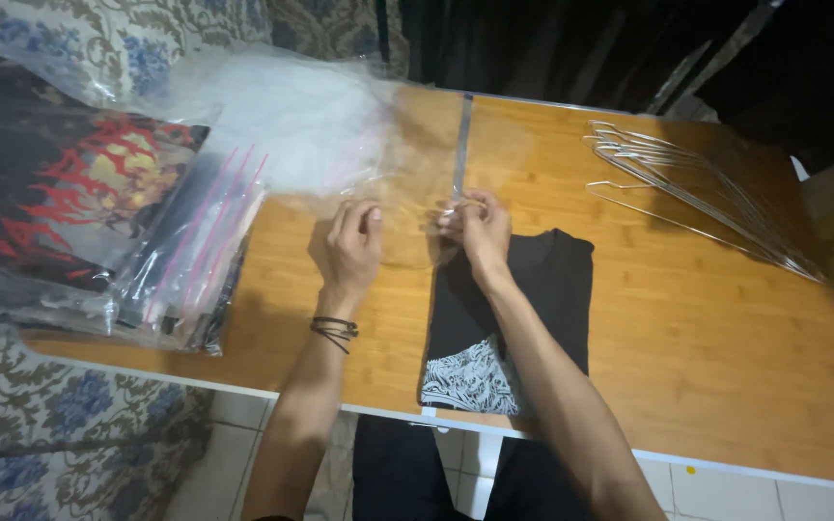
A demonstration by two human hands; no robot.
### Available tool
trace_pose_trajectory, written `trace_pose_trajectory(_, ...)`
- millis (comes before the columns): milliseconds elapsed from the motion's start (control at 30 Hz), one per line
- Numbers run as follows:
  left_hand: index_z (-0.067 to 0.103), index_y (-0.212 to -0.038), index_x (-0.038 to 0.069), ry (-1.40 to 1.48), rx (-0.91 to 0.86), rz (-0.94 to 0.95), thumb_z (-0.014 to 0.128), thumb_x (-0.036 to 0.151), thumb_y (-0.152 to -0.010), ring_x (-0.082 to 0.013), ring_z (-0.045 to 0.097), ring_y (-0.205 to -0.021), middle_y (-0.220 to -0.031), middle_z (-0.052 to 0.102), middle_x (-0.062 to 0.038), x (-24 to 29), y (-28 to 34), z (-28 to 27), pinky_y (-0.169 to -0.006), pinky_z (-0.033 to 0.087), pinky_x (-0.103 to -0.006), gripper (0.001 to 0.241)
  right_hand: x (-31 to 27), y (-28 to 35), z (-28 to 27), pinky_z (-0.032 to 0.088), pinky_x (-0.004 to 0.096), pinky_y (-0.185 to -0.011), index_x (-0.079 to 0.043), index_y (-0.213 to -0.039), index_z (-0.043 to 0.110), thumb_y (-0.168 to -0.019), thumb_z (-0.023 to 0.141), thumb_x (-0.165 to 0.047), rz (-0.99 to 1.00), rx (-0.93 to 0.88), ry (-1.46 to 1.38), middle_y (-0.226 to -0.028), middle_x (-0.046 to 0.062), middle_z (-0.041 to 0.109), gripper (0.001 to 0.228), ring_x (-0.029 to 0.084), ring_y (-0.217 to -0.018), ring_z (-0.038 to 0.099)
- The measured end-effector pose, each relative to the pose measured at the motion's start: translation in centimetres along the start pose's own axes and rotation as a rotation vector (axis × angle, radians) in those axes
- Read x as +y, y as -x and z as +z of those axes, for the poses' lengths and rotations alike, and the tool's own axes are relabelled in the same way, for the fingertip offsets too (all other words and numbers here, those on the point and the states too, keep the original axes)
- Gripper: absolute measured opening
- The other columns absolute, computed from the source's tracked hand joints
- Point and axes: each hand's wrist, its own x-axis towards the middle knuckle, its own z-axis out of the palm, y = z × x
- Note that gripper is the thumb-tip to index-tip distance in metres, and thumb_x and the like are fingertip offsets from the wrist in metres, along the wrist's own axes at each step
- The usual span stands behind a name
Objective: The person removes a black t-shirt from a hanger and lays it on a low wooden table. They fold the t-shirt neatly by hand, aligning the sleeves and hem, then place the folded garment into a clear plastic bag.
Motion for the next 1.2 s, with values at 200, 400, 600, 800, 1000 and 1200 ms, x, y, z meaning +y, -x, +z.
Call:
trace_pose_trajectory(200,0.065,-0.111,0.000,0.073,0.197,-0.134,0.059,0.009,-0.106,-0.0209,0.065,-0.083,-0.102,0.068,-0.012,-0.7,0.2,0.2,-0.071,0.053,-0.0323,0.012,-3.4,0.8,-2.6,0.064,0.038,-0.075,0.002,-0.131,0.048,-0.097,0.059,-0.007,0.160,-0.015,0.150,-0.111,0.021,0.071,0.037,0.027,-0.085,0.073)
trace_pose_trajectory(400,0.066,-0.111,0.002,0.024,0.104,-0.118,0.059,0.010,-0.107,-0.0216,0.066,-0.082,-0.101,0.068,-0.011,-0.5,0.3,-0.1,-0.070,0.054,-0.0325,0.011,-6.6,5.7,-8.1,0.062,0.034,-0.090,0.000,-0.140,0.048,-0.097,0.069,-0.027,-0.036,-0.006,0.341,-0.123,0.018,0.071,0.054,0.023,-0.105,0.074)
trace_pose_trajectory(600,0.070,-0.106,0.006,-0.131,-0.072,0.017,0.064,0.011,-0.102,-0.0278,0.068,-0.080,-0.096,0.070,-0.010,2.5,-1.0,-1.1,-0.069,0.054,-0.0367,0.008,-9.8,13.6,-14.0,0.053,0.051,-0.095,0.008,-0.138,0.053,-0.088,0.083,-0.044,-0.180,0.296,1.392,-0.130,0.033,0.060,0.078,0.047,-0.118,0.061)
trace_pose_trajectory(800,0.070,-0.106,0.011,-0.218,-0.119,0.076,0.065,0.016,-0.102,-0.0294,0.069,-0.083,-0.097,0.071,-0.007,3.1,-0.6,-1.1,-0.071,0.055,-0.0387,0.009,-8.6,14.1,-13.3,0.054,0.050,-0.091,0.010,-0.131,0.052,-0.075,0.090,-0.041,0.071,0.260,1.227,-0.120,0.033,0.063,0.085,0.044,-0.109,0.066)
trace_pose_trajectory(1000,0.071,-0.103,0.013,-0.248,-0.228,0.067,0.065,0.019,-0.100,-0.0287,0.071,-0.086,-0.098,0.073,-0.005,3.2,-0.3,-0.8,-0.072,0.056,-0.0391,0.009,-6.7,12.4,-13.0,0.060,0.040,-0.083,0.007,-0.118,0.064,-0.078,0.085,-0.016,0.200,0.198,0.816,-0.105,0.020,0.076,0.051,0.029,-0.095,0.075)
trace_pose_trajectory(1200,0.071,-0.105,0.012,-0.253,-0.268,0.122,0.064,0.019,-0.100,-0.0286,0.070,-0.092,-0.100,0.072,-0.005,3.5,-0.2,-0.6,-0.076,0.055,-0.0394,0.011,-4.6,11.9,-13.5,0.059,0.031,-0.087,0.004,-0.125,0.058,-0.079,0.075,0.007,-0.031,0.094,0.374,-0.115,0.014,0.074,0.050,0.020,-0.100,0.072)
